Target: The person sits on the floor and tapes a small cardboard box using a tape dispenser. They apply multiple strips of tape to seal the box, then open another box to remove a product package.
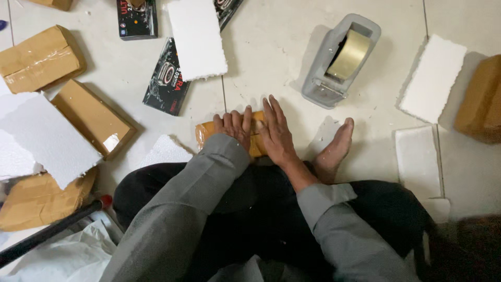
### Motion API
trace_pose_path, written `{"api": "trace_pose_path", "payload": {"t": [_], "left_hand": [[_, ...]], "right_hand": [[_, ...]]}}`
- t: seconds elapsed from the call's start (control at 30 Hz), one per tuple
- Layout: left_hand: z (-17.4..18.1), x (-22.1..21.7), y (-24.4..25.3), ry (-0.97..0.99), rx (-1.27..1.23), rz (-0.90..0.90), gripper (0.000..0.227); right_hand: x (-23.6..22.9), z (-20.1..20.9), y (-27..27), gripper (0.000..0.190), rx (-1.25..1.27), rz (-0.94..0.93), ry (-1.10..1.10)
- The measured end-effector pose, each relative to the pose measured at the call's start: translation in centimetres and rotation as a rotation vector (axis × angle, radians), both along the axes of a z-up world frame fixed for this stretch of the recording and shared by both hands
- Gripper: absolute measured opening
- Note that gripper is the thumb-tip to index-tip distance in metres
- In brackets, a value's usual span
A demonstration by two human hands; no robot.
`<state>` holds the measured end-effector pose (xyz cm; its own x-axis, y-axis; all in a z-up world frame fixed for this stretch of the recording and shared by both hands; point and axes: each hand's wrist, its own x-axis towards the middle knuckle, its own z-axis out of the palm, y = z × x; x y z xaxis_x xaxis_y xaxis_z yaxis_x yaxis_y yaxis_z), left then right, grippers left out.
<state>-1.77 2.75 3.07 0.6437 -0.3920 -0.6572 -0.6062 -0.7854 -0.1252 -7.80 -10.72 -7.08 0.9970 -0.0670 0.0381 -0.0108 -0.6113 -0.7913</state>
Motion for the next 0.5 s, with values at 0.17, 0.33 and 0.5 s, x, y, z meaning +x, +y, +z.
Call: {"api": "trace_pose_path", "payload": {"t": [0.17, 0.33, 0.5], "left_hand": [[-0.9, -0.2, 0.0, 0.006, -0.058, -0.031, 0.137], [-0.1, 0.6, -0.6, 0.026, -0.069, 0.039, 0.137], [-0.8, 1.1, -0.8, 0.045, -0.021, 0.077, 0.136]], "right_hand": [[0.1, 0.4, 0.1, 0.061, -0.09, -0.007, 0.047], [2.1, 0.3, -0.4, 0.059, -0.197, 0.041, 0.015], [4.6, -0.2, -0.4, 0.053, -0.271, 0.057, -0.008]]}}
